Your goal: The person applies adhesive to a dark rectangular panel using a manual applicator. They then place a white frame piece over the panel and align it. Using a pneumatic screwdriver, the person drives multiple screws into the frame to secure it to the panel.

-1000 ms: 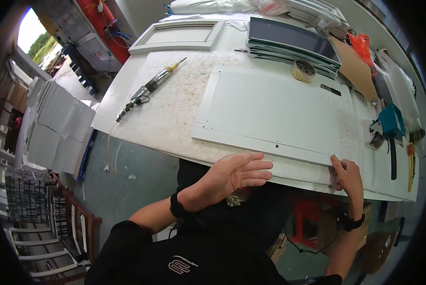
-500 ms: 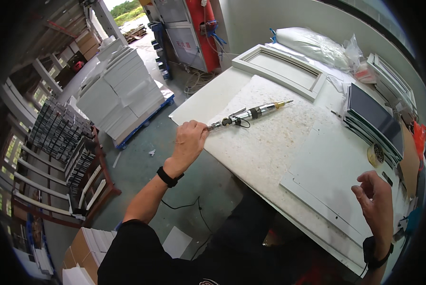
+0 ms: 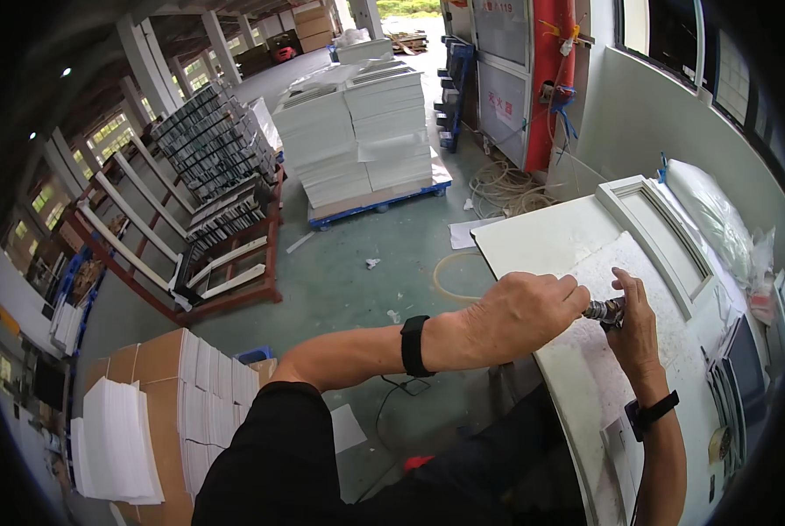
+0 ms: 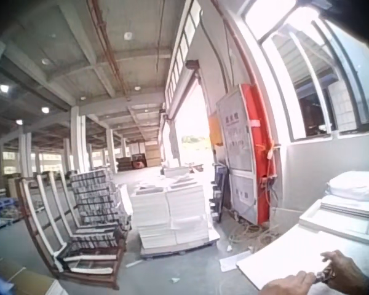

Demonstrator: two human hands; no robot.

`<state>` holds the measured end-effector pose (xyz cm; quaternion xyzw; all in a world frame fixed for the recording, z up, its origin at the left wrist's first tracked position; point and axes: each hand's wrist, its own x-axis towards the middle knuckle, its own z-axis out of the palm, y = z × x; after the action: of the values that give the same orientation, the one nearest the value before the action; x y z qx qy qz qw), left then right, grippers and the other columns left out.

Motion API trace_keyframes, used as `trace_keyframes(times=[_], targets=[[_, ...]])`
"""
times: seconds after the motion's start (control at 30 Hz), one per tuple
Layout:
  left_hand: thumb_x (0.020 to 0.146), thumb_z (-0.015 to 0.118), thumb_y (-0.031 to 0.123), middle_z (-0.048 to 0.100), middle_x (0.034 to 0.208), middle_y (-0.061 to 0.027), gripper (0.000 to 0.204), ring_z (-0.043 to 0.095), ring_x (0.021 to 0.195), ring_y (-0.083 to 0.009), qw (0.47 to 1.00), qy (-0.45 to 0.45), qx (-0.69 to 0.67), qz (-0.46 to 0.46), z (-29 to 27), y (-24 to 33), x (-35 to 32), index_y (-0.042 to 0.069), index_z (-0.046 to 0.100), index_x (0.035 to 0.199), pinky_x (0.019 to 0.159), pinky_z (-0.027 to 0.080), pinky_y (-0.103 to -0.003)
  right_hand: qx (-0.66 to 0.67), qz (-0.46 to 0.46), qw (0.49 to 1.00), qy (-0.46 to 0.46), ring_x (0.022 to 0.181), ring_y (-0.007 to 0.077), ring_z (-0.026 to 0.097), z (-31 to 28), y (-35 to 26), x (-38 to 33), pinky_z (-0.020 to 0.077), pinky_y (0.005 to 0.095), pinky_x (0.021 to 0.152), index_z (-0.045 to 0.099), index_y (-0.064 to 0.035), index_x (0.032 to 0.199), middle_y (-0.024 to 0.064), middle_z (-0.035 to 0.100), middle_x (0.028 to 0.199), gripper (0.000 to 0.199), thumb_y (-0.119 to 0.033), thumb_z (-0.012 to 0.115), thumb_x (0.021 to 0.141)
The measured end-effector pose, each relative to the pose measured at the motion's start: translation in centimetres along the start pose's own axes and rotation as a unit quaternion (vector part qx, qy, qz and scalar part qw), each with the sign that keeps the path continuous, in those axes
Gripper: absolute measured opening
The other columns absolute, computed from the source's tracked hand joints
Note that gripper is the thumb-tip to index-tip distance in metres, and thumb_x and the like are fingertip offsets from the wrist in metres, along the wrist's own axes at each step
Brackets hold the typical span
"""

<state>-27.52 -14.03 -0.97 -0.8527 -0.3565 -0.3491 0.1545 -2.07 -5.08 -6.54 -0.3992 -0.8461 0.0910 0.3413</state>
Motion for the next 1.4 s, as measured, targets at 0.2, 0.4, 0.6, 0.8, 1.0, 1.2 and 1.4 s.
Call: trace_keyframes(times=[0.2,0.4,0.6,0.8,1.0,1.2,1.4], targets=[[0.095,0.066,0.013,0.065,0.085,-0.0116,0.007,0.070,0.076,-0.0311,0.998,0.037,-0.006,-0.053,-4.8,-2.4,0.0,0.007,0.063,0.098,0.065,0.056,-0.042,0.024,-0.070,0.995,0.070,0.082,0.0215,0.058,0.2,-0.1,1.2,0.0513,0.0340,0.073,0.054,-0.0080,0.133,0.0109,0.055,0.100,0.065,0.008,0.079,0.075],[0.096,0.070,0.016,0.074,0.094,-0.0063,0.010,0.072,0.075,-0.0277,0.997,0.050,0.037,-0.053,-6.6,-6.0,2.1,0.008,0.070,0.101,0.064,0.055,-0.037,0.069,-0.095,0.993,0.031,0.094,0.0215,0.062,-0.8,-1.5,1.1,0.0536,0.0350,0.084,0.052,-0.0089,0.136,0.0116,0.058,0.116,0.067,-0.009,0.088,0.080],[0.098,0.068,0.024,0.073,0.092,-0.0052,0.016,0.071,0.072,-0.0281,0.979,0.091,0.114,0.141,-6.8,-2.7,12.2,0.009,0.070,0.104,0.062,0.054,-0.036,0.031,-0.007,0.979,0.199,0.076,0.0196,0.062,-2.5,0.3,0.4,0.0541,0.0326,0.071,0.054,-0.0063,0.125,0.0081,0.061,0.090,0.042,-0.009,0.078,0.090],[0.099,0.064,0.017,0.068,0.085,-0.0144,0.017,0.067,0.070,-0.0281,0.993,0.055,0.087,0.052,-11.1,-0.9,14.9,0.005,0.064,0.110,0.063,0.053,-0.038,0.122,0.082,0.935,0.324,0.069,0.0090,0.053,-8.4,-0.1,0.2,0.0475,0.0277,0.065,0.058,-0.0047,0.102,0.0004,0.058,0.077,0.025,-0.021,0.076,0.096],[0.097,0.064,0.031,0.070,0.080,-0.0119,0.026,0.068,0.073,-0.0245,0.968,-0.043,0.145,-0.202,-9.0,-14.3,6.5,0.007,0.074,0.101,0.067,0.050,-0.039,0.172,0.094,0.911,0.364,0.058,0.0047,0.051,-18.0,2.2,-3.3,0.0437,0.0228,0.054,0.060,-0.0066,0.096,-0.0036,0.055,0.068,0.020,-0.022,0.071,0.100],[0.099,0.061,0.038,0.070,0.070,-0.0118,0.037,0.069,0.061,-0.0226,0.910,-0.099,0.259,-0.309,-8.5,-23.4,6.0,0.006,0.076,0.090,0.061,0.053,-0.038,0.160,0.133,0.907,0.365,0.057,0.0039,0.049,-21.1,1.4,-8.8,0.0417,0.0227,0.053,0.063,-0.0060,0.098,-0.0045,0.054,0.067,0.020,-0.024,0.072,0.100],[0.102,0.066,0.031,0.068,0.071,-0.0008,0.028,0.065,0.065,-0.0060,0.964,-0.015,-0.160,-0.213,-0.5,-13.7,20.7,0.003,0.071,0.099,0.059,0.052,-0.023,0.139,0.152,0.860,0.466,0.054,0.0049,0.050,-28.3,-1.0,-17.9,0.0409,0.0244,0.050,0.064,-0.0056,0.098,-0.0036,0.052,0.064,0.020,-0.024,0.070,0.100]])
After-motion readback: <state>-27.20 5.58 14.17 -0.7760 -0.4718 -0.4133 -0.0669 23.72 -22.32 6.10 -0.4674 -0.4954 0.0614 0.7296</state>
